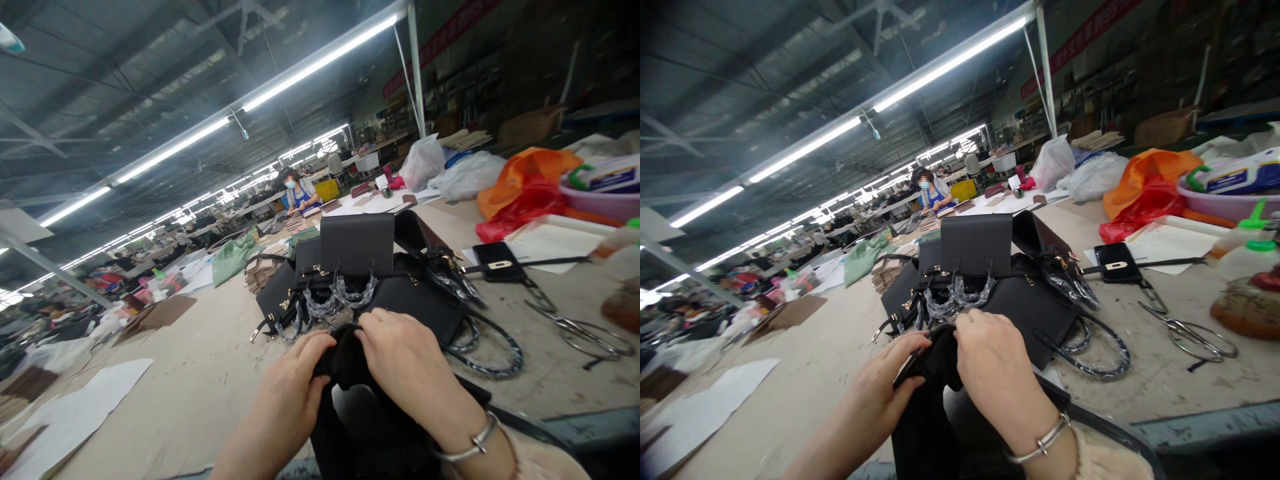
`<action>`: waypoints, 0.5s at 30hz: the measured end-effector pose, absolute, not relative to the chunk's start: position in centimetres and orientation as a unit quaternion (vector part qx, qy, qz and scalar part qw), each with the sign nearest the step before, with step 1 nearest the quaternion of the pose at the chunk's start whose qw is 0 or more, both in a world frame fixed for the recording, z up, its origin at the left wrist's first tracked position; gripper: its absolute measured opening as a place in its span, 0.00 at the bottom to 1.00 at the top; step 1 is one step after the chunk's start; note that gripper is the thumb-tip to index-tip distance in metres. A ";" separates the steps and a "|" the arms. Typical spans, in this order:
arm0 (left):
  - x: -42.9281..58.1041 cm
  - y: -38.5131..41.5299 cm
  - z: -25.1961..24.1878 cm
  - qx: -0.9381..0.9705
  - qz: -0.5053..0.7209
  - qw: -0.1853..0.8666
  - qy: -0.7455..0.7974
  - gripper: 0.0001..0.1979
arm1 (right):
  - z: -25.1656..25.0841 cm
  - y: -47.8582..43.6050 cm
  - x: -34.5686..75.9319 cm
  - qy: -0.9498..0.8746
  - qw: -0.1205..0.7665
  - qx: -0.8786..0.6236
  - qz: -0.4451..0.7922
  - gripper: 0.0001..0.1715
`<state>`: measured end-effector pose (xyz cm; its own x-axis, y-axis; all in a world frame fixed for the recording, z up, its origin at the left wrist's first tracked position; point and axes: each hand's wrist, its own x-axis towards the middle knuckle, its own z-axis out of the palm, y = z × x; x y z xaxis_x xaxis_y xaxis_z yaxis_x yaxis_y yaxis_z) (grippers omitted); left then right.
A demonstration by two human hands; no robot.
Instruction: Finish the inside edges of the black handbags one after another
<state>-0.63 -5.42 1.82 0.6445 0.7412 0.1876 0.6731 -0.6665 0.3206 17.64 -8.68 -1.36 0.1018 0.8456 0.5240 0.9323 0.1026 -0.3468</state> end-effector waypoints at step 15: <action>1.6 -3.9 0.8 0.873 0.227 0.024 0.431 0.09 | -2.1 -7.4 18.1 -0.691 0.324 -0.644 -0.059 0.06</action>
